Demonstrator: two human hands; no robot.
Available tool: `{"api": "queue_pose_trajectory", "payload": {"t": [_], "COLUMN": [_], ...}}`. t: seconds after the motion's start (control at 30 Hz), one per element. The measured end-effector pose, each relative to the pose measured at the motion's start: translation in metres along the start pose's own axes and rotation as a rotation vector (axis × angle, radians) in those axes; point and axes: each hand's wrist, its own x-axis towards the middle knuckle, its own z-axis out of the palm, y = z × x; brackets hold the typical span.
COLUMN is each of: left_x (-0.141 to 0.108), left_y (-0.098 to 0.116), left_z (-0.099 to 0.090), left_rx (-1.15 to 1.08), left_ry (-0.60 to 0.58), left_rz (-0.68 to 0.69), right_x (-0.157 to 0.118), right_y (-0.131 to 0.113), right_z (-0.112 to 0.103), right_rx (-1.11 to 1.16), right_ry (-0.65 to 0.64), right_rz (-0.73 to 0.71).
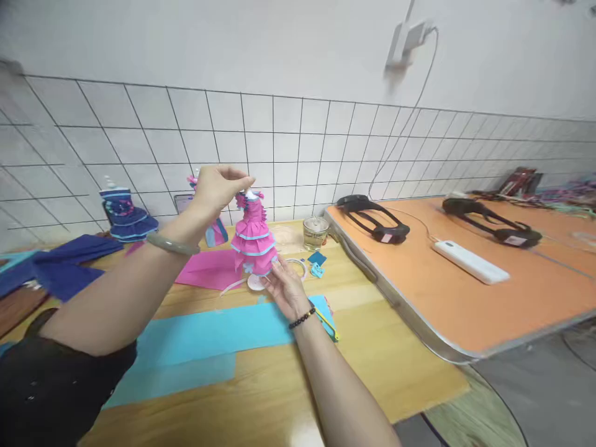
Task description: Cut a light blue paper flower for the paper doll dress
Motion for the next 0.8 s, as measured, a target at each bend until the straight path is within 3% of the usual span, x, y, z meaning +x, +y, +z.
{"api": "queue_pose_trajectory", "payload": {"t": [0.27,0.47,0.8], "left_x": [0.002,0.002,0.0], "left_y": [-0.005,-0.005,-0.005], "left_z": [0.001,0.004,0.007], "left_rx": [0.005,0.043,0.081], "left_ry": [0.018,0.078,0.074], "left_rz": [-0.01,-0.018,0.009], "right_x": [-0.003,-0.005,-0.001], "right_y": [0.002,0.003,0.005], "right_z": [0.009,0.015,0.014], "right_rx": [-0.054,-0.108,-0.181], "right_ry": [0.026,0.058,0.143], "right_rz": [0.01,-0.053,-0.122]}}
